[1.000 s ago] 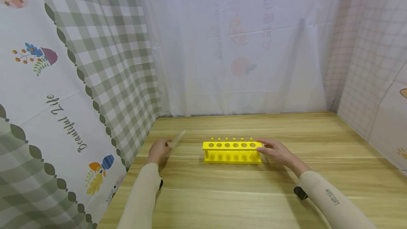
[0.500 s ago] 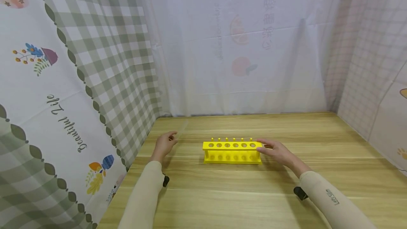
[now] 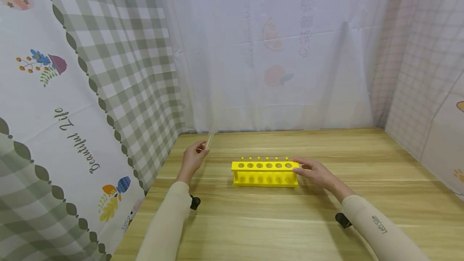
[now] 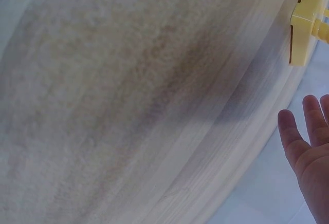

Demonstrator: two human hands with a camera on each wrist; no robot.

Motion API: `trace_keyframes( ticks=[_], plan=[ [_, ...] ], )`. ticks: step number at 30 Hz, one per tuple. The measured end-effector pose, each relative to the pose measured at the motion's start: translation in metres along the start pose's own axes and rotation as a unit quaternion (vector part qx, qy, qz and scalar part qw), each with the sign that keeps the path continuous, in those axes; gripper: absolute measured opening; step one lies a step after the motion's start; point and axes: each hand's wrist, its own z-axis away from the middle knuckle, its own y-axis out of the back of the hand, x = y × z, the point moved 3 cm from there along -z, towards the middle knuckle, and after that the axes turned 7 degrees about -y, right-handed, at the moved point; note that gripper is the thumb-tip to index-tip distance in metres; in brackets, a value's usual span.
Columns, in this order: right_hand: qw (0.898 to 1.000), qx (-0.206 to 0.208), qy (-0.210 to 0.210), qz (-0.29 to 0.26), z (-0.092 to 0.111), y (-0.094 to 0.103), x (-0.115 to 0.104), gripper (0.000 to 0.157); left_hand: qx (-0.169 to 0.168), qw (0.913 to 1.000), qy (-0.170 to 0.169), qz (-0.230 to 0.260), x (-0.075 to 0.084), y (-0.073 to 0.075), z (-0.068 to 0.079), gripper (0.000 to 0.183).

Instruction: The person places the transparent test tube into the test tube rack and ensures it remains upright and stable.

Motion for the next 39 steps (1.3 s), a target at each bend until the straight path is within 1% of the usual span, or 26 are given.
trace_keyframes(
  ticks=[4,10,14,17,24,26,29,31,32,36,38,39],
  plan=[
    [1.000,-0.003,-0.003,0.000,0.000,0.000,0.000,0.062,0.016,0.9993,0.001,0.033,0.008,-0.004,-0.003,0.040],
    [1.000,-0.005,-0.003,0.003,0.000,-0.001,-0.001,0.063,0.026,0.9961,-0.010,0.084,0.022,-0.010,-0.004,0.041],
    [1.000,-0.004,-0.003,0.002,0.000,-0.001,-0.001,0.063,0.035,0.9906,-0.011,0.132,0.031,-0.013,-0.005,0.041],
    [1.000,-0.003,-0.007,0.005,-0.001,-0.001,0.000,0.063,0.039,0.9866,-0.017,0.158,0.036,-0.016,-0.006,0.041],
    [1.000,-0.003,-0.012,0.001,0.000,-0.001,0.000,0.063,0.047,0.9803,-0.033,0.189,0.044,-0.026,-0.007,0.038],
    [1.000,-0.004,-0.014,0.001,0.000,-0.001,0.000,0.063,0.056,0.9768,-0.036,0.204,0.047,-0.029,-0.007,0.038],
    [1.000,-0.002,-0.016,0.003,0.000,-0.001,0.000,0.063,0.067,0.9690,-0.038,0.235,0.053,-0.033,-0.007,0.039],
    [1.000,-0.003,-0.018,0.000,0.001,-0.001,0.000,0.063,0.069,0.9649,-0.036,0.251,0.056,-0.035,-0.006,0.040],
    [1.000,-0.003,-0.019,0.000,0.001,-0.001,0.000,0.063,0.067,0.9634,-0.035,0.257,0.062,-0.035,-0.005,0.041],
    [1.000,-0.004,-0.024,0.000,0.001,-0.001,0.000,0.065,0.071,0.9581,-0.040,0.275,0.068,-0.040,-0.003,0.041],
    [1.000,-0.004,-0.023,0.001,0.000,-0.001,-0.001,0.064,0.074,0.9549,-0.047,0.284,0.077,-0.040,0.001,0.039],
    [1.000,-0.004,-0.023,0.001,0.000,-0.001,-0.001,0.064,0.075,0.9539,-0.051,0.286,0.078,-0.041,0.002,0.038]
  ],
)
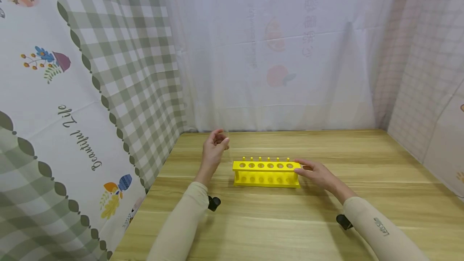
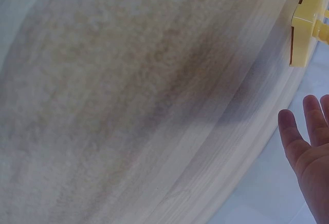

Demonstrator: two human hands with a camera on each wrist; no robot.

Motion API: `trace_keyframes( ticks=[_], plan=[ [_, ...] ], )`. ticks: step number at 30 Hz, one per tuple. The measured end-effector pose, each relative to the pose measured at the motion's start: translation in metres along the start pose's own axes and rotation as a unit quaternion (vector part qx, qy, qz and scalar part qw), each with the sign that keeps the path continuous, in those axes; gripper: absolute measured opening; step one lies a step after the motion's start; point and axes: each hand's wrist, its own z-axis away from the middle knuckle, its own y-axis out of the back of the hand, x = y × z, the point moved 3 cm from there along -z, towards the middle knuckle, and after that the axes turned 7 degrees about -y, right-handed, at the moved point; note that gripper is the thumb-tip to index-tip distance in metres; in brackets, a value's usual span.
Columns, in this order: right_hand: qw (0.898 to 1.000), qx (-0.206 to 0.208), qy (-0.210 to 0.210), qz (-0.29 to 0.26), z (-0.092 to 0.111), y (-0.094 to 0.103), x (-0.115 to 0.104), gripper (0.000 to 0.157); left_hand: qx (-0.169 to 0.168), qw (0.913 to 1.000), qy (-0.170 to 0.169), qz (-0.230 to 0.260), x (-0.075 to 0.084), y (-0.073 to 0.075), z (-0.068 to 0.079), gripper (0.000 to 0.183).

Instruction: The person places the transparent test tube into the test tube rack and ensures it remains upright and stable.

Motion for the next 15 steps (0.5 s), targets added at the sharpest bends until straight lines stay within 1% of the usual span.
trace_keyframes(
  ticks=[3,5,11,15],
  plan=[
    [1.000,0.001,0.003,0.000,0.000,0.000,0.000,0.064,-0.007,0.9999,-0.004,0.007,0.014,-0.007,0.006,0.037],
    [1.000,0.001,0.004,0.001,0.000,0.000,0.000,0.064,-0.008,0.9999,-0.008,0.004,0.020,-0.011,0.009,0.037],
    [1.000,0.000,0.007,0.000,-0.001,0.000,0.000,0.063,-0.004,0.9998,-0.017,0.000,0.018,-0.018,0.012,0.033],
    [1.000,0.000,0.010,0.000,-0.001,0.000,0.001,0.063,-0.013,0.9997,-0.020,-0.002,0.015,-0.021,0.015,0.035]
  ],
)
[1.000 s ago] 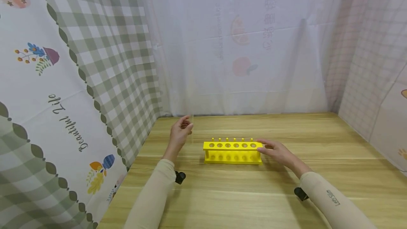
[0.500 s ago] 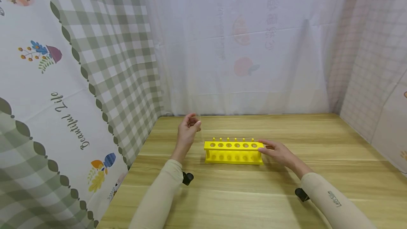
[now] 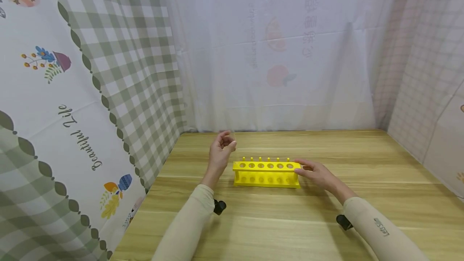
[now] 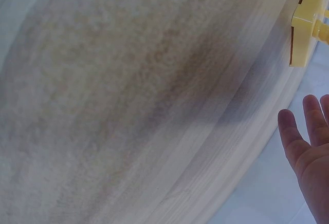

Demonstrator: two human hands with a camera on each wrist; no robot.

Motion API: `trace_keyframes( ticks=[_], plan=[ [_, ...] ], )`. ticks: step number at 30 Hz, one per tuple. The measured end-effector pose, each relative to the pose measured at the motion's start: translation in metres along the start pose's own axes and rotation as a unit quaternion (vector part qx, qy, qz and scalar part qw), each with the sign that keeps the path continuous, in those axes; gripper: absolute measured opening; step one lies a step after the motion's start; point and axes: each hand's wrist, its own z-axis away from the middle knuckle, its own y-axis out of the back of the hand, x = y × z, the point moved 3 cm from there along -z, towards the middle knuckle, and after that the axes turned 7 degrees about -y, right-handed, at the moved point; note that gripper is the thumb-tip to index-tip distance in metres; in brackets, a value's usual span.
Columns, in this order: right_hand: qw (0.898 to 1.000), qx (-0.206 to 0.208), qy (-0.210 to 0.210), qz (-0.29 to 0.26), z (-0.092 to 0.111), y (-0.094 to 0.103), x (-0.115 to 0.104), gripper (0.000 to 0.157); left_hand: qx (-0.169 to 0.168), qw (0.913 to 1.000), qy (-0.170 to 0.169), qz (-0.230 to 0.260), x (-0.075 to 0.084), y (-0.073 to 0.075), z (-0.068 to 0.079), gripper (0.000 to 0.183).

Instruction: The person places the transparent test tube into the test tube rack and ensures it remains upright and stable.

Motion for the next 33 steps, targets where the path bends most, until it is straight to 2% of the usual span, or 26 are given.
trace_keyframes(
  ticks=[8,19,29,33],
  plan=[
    [1.000,0.003,0.002,0.003,0.000,0.000,-0.001,0.063,-0.013,0.9998,0.010,-0.009,-0.002,-0.004,0.004,0.035],
    [1.000,0.004,0.007,0.001,0.000,0.000,0.000,0.062,-0.022,0.9994,-0.006,-0.026,-0.001,-0.007,0.006,0.034],
    [1.000,0.003,0.007,-0.003,-0.001,-0.001,0.002,0.063,-0.033,0.9992,0.008,-0.019,-0.007,-0.009,0.008,0.035],
    [1.000,0.002,0.005,-0.003,-0.002,-0.001,0.001,0.064,-0.044,0.9984,0.016,-0.031,-0.010,-0.009,0.011,0.034]
  ],
)
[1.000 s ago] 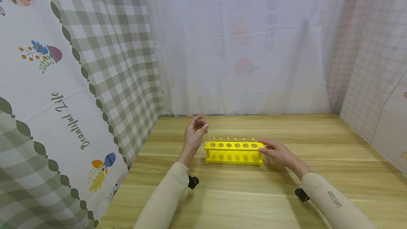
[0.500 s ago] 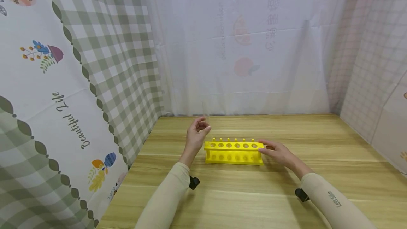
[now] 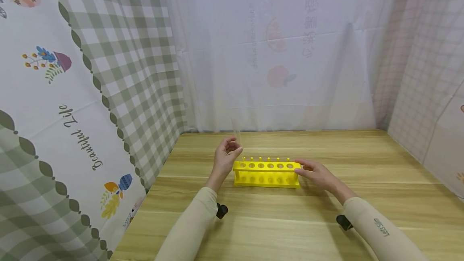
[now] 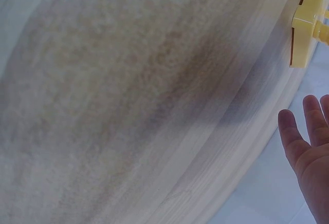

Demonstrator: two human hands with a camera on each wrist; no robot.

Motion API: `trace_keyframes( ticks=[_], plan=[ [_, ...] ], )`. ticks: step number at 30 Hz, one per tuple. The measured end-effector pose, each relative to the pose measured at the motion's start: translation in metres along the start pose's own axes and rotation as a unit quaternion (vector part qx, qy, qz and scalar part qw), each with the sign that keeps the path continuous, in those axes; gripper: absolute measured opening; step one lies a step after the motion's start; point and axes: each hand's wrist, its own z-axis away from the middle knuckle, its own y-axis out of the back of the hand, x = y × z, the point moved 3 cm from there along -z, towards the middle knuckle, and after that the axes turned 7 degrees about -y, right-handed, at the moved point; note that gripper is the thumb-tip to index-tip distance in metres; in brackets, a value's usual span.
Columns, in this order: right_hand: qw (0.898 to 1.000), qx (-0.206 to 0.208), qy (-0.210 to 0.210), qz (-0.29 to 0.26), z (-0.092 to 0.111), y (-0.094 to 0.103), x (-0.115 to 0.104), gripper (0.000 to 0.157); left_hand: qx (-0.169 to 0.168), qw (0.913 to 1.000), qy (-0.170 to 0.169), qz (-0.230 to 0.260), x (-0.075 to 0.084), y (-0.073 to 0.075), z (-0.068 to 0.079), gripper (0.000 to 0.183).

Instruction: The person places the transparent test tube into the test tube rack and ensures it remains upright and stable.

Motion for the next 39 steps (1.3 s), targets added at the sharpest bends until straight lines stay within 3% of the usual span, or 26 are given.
trace_keyframes(
  ticks=[9,16,20,24,34,39],
  plan=[
    [1.000,-0.001,-0.003,-0.004,0.001,0.000,-0.001,0.064,-0.019,0.9996,0.021,-0.005,-0.011,-0.001,0.007,0.032],
    [1.000,-0.002,-0.006,-0.001,0.001,0.000,-0.001,0.064,-0.016,0.9992,0.018,-0.033,-0.051,0.000,0.006,0.033],
    [1.000,-0.004,-0.009,-0.001,0.001,0.000,-0.001,0.065,-0.018,0.9979,0.042,-0.045,-0.054,0.000,0.009,0.034],
    [1.000,-0.004,-0.010,-0.001,0.002,0.000,-0.001,0.065,-0.033,0.9940,0.055,-0.088,-0.056,0.000,0.013,0.034],
    [1.000,-0.003,-0.012,-0.003,0.001,0.000,0.000,0.065,-0.059,0.9880,0.052,-0.133,-0.062,0.002,0.017,0.028],
    [1.000,-0.003,-0.005,-0.003,0.001,0.000,0.001,0.063,-0.060,0.9859,0.065,-0.142,-0.064,0.004,0.017,0.036]
  ],
)
